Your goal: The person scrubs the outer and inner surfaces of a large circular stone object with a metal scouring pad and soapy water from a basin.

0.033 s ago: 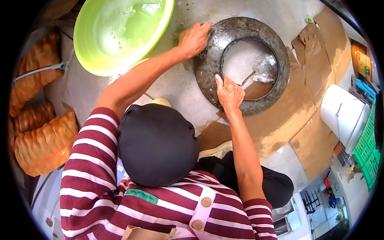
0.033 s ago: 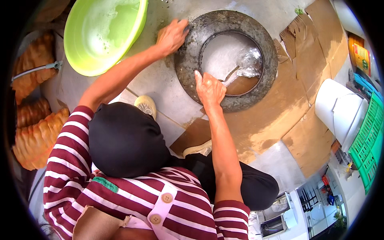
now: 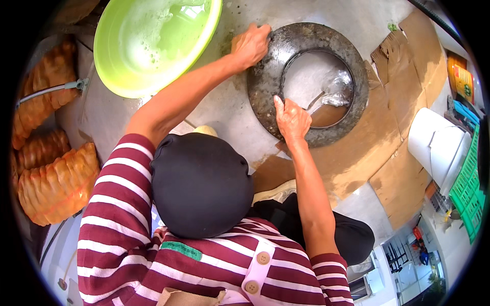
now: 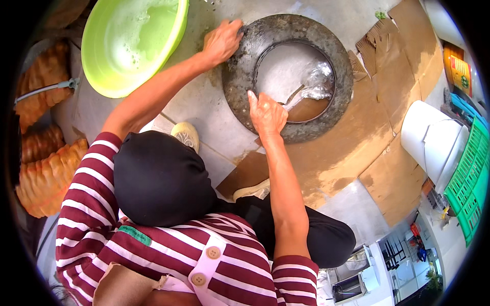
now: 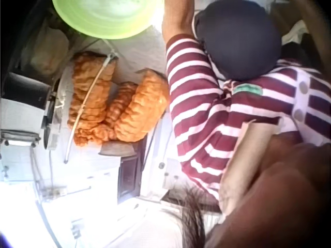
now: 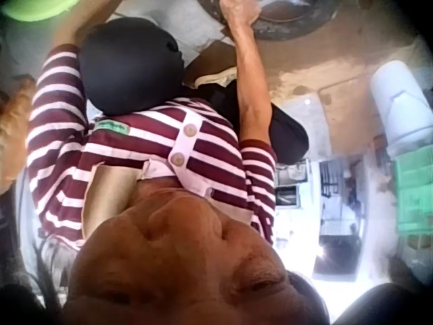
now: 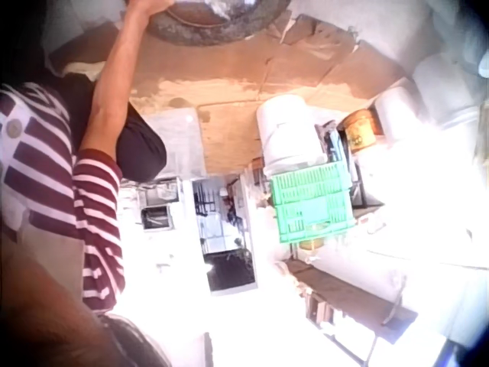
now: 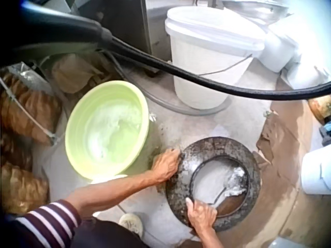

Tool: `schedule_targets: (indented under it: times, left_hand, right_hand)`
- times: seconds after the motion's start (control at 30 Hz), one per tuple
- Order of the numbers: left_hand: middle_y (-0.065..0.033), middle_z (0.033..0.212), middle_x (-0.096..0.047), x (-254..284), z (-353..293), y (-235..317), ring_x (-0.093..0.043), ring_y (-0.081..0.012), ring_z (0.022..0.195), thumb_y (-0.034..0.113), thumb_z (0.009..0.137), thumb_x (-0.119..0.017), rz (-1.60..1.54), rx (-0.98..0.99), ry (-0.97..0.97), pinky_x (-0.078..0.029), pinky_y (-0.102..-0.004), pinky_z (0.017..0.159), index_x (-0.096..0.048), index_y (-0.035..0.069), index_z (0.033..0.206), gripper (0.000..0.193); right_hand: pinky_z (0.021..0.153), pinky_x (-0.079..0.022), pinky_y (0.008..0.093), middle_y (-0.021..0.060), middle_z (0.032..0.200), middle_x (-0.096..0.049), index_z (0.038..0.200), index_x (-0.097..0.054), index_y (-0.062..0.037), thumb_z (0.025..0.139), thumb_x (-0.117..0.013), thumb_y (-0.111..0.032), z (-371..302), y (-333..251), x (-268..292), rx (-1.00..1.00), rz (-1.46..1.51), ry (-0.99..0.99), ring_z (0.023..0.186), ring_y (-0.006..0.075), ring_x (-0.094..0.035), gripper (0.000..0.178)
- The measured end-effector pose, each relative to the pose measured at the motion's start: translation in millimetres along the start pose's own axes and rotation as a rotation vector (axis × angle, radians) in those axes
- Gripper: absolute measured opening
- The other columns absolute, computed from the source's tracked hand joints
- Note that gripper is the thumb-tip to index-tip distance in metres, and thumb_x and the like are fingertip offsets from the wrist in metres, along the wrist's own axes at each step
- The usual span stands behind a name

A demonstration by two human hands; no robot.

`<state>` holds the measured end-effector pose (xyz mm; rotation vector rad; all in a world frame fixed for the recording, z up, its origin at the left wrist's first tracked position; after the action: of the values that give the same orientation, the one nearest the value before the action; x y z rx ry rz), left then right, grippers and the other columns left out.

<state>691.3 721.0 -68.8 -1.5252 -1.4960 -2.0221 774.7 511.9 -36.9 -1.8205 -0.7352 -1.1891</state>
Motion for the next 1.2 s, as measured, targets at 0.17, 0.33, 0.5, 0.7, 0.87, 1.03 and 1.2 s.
schedule_targets:
  times: [0.17,0.33,0.5,0.7,0.87,1.03,1.2]
  left_hand:
    - [-0.0216,0.101,-0.054,-1.1,-26.1,15.0,-0.059,-0.0452,0.085,0.020,0.091,-0.058,0.046,-0.068,-0.051,-0.049,-0.0521,0.073,-0.047,0.010,0.101,0.018]
    - [-0.0203,0.104,-0.053,-6.7,-35.2,13.3,-0.059,-0.0444,0.086,0.020,0.090,-0.059,-0.038,-0.037,-0.065,-0.049,-0.0527,0.073,-0.048,0.010,0.101,0.018]
    - [-0.0238,0.102,-0.053,-1.6,6.8,7.4,-0.059,-0.0462,0.086,0.019,0.091,-0.057,0.040,0.015,-0.014,-0.048,-0.0538,0.074,-0.047,0.010,0.102,0.018]
    - [-0.0213,0.103,-0.054,-5.1,-33.3,8.6,-0.060,-0.0450,0.087,0.021,0.091,-0.058,-0.034,-0.040,-0.044,-0.050,-0.0524,0.074,-0.048,0.010,0.103,0.018]
    - [-0.0228,0.102,-0.055,-0.6,3.1,2.3,-0.060,-0.0462,0.087,0.021,0.092,-0.058,0.043,0.005,-0.015,-0.050,-0.0530,0.075,-0.048,0.009,0.103,0.019]
    - [-0.0220,0.103,-0.053,-1.5,-38.9,3.4,-0.060,-0.0456,0.086,0.019,0.090,-0.061,0.010,-0.071,-0.069,-0.051,-0.0514,0.074,-0.048,0.010,0.104,0.021]
    - [-0.0208,0.104,-0.054,-3.4,8.3,-6.2,-0.059,-0.0456,0.089,0.023,0.092,-0.057,0.030,0.038,-0.053,-0.050,-0.0523,0.076,-0.049,0.010,0.106,0.021]
  right_hand:
    - [0.058,-0.047,0.0465,0.0158,0.067,-0.065,0.065,-0.061,-0.0064,0.093,-0.053,-0.048,4.2,1.0,-1.9,-0.016,-0.003,-0.031,0.063,0.0367,-0.062,0.051]
    - [0.059,-0.047,0.0475,0.0170,0.069,-0.065,0.066,-0.061,-0.0061,0.093,-0.053,-0.047,1.7,3.2,0.2,-0.044,-0.021,-0.089,0.064,0.0379,-0.062,0.050]
    - [0.059,-0.046,0.0484,0.0181,0.070,-0.064,0.068,-0.061,-0.0054,0.094,-0.053,-0.047,0.5,-0.4,1.9,-0.008,0.022,-0.063,0.065,0.0396,-0.062,0.049]
    - [0.059,-0.047,0.0481,0.0186,0.068,-0.064,0.068,-0.061,-0.0064,0.093,-0.053,-0.050,-1.4,5.4,-0.7,-0.049,0.023,-0.054,0.065,0.0400,-0.062,0.051]
    - [0.056,-0.047,0.0468,0.0171,0.066,-0.064,0.065,-0.061,-0.0060,0.092,-0.058,-0.045,1.2,0.2,0.8,0.000,0.014,-0.003,0.061,0.0376,-0.062,0.048]
    - [0.055,-0.046,0.0474,0.0175,0.064,-0.063,0.065,-0.060,-0.0064,0.092,-0.055,-0.048,0.5,5.4,-0.6,-0.013,0.018,-0.004,0.060,0.0387,-0.061,0.050]
    - [0.059,-0.046,0.0489,0.0190,0.066,-0.063,0.069,-0.061,-0.0066,0.094,-0.050,-0.053,1.1,4.8,-4.4,-0.038,0.018,-0.049,0.064,0.0403,-0.061,0.053]
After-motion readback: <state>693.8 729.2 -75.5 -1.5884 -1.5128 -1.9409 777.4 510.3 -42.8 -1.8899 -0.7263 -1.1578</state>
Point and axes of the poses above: each hand's wrist, its own z-axis towards the middle knuckle, its own x-axis out of the back of the hand, y = z × x, the point moved 4 cm from there along z, towards the middle knuckle
